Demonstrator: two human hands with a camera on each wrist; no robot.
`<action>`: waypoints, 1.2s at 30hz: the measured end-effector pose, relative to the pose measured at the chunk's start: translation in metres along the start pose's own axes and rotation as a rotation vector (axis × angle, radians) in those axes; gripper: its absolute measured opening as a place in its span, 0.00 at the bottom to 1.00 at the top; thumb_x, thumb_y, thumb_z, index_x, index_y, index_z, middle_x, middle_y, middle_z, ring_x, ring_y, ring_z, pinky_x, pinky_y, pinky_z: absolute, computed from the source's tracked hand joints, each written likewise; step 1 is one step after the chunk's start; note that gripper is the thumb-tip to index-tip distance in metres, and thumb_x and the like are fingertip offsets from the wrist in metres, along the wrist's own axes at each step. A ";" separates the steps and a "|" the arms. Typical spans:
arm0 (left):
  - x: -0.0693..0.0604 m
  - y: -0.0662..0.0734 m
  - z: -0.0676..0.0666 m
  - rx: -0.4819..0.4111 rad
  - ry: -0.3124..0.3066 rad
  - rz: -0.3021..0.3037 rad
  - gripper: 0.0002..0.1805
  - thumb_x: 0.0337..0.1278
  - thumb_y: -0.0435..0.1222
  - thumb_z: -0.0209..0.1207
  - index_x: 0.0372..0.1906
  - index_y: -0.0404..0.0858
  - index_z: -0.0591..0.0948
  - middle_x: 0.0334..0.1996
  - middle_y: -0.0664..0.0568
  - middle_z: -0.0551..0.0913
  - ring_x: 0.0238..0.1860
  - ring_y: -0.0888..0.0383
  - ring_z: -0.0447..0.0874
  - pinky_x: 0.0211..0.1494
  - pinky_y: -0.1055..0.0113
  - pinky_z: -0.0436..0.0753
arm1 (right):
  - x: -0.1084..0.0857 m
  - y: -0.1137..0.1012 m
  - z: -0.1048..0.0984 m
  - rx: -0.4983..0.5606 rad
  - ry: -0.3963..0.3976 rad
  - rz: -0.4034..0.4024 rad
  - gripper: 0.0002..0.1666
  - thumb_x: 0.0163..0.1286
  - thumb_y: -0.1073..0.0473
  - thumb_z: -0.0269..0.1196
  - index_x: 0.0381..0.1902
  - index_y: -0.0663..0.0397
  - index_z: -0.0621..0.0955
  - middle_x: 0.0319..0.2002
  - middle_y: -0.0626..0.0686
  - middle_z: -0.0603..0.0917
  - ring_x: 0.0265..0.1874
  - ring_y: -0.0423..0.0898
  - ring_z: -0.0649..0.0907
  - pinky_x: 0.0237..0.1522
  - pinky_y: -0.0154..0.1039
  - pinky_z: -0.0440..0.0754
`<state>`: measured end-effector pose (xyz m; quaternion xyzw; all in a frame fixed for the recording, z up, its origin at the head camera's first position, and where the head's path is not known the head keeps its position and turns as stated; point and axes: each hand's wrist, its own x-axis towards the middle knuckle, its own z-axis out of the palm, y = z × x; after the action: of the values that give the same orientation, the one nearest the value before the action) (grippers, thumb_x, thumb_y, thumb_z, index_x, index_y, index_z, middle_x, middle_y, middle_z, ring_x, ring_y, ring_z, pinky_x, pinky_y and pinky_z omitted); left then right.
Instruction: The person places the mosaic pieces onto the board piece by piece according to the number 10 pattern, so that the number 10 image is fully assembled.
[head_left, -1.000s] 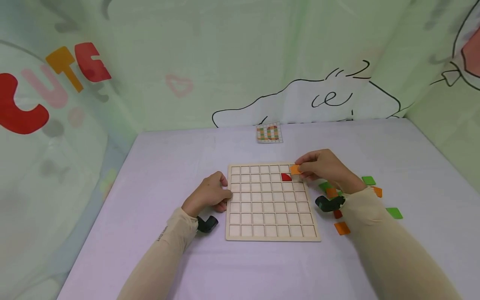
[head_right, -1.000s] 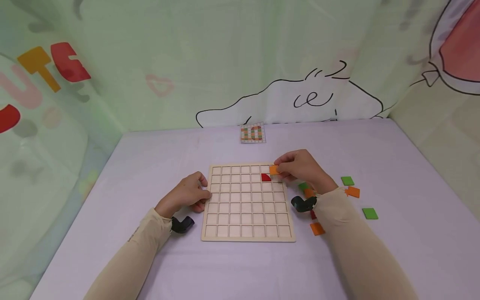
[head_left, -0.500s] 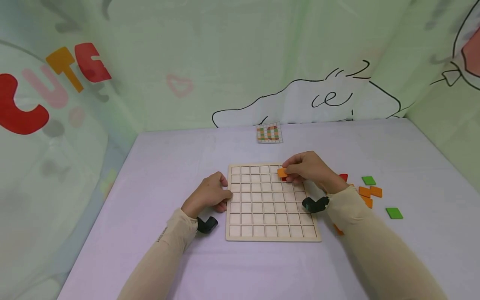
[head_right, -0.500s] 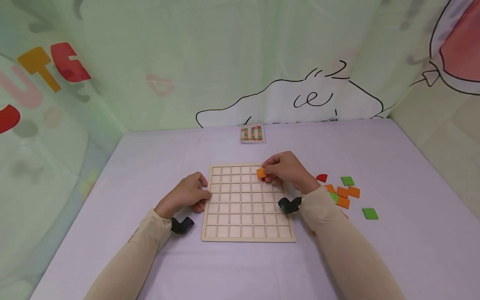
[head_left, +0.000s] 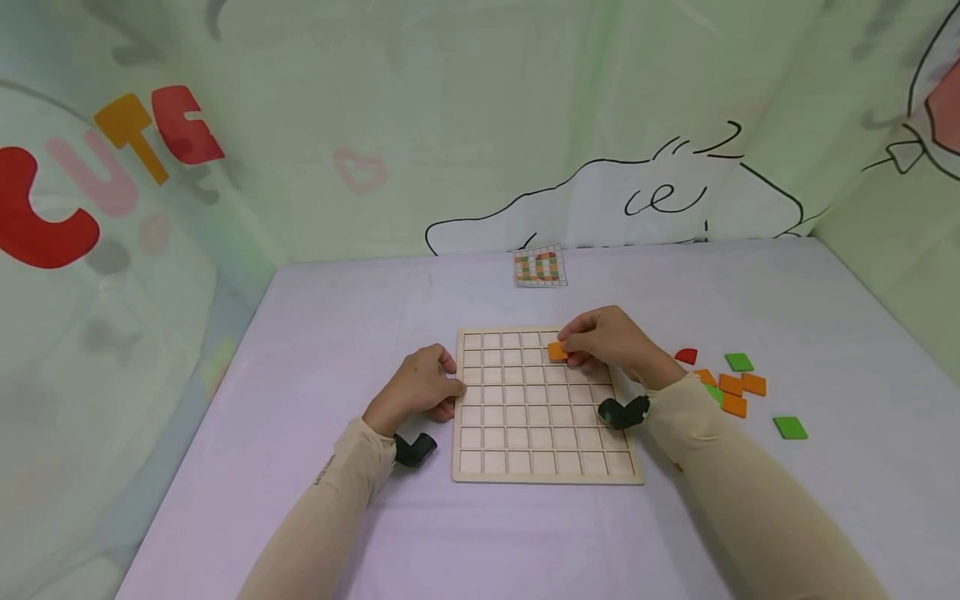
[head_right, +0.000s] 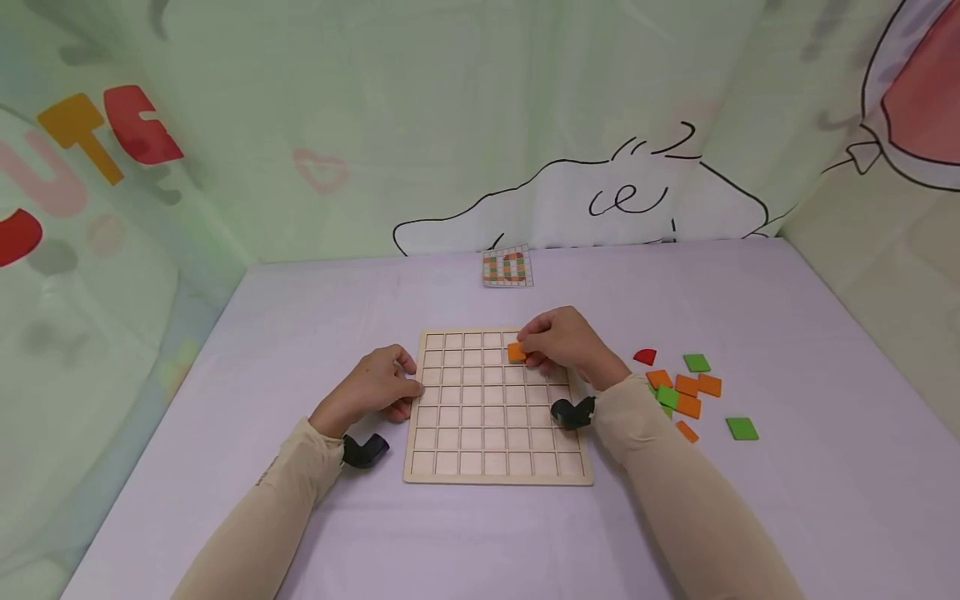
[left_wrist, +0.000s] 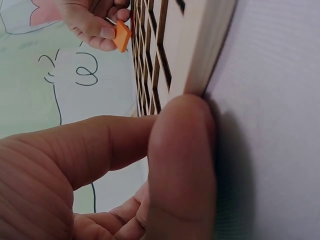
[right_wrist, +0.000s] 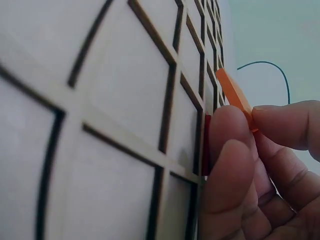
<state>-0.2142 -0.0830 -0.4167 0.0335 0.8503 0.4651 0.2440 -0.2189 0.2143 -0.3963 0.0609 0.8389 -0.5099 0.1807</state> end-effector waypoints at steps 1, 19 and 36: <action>0.000 0.000 0.000 -0.002 0.000 0.001 0.14 0.60 0.26 0.64 0.47 0.32 0.73 0.18 0.44 0.82 0.14 0.59 0.80 0.19 0.69 0.86 | 0.000 0.000 0.001 -0.002 0.001 -0.002 0.13 0.74 0.64 0.64 0.52 0.68 0.83 0.42 0.60 0.87 0.29 0.44 0.86 0.32 0.32 0.88; -0.001 -0.001 0.000 -0.022 0.004 -0.002 0.13 0.60 0.26 0.63 0.47 0.33 0.73 0.19 0.44 0.82 0.15 0.59 0.80 0.20 0.69 0.86 | 0.005 0.002 0.008 -0.065 0.036 -0.008 0.11 0.74 0.62 0.65 0.49 0.65 0.84 0.36 0.56 0.88 0.27 0.44 0.83 0.31 0.33 0.86; 0.001 -0.002 -0.001 -0.031 0.004 -0.003 0.14 0.58 0.25 0.62 0.47 0.32 0.74 0.21 0.44 0.82 0.16 0.58 0.81 0.20 0.68 0.86 | 0.001 0.001 0.002 -0.047 0.027 -0.038 0.15 0.74 0.60 0.65 0.52 0.65 0.84 0.38 0.56 0.87 0.30 0.46 0.82 0.33 0.34 0.86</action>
<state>-0.2150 -0.0847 -0.4182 0.0275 0.8434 0.4781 0.2436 -0.2195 0.2126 -0.3983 0.0475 0.8539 -0.4926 0.1611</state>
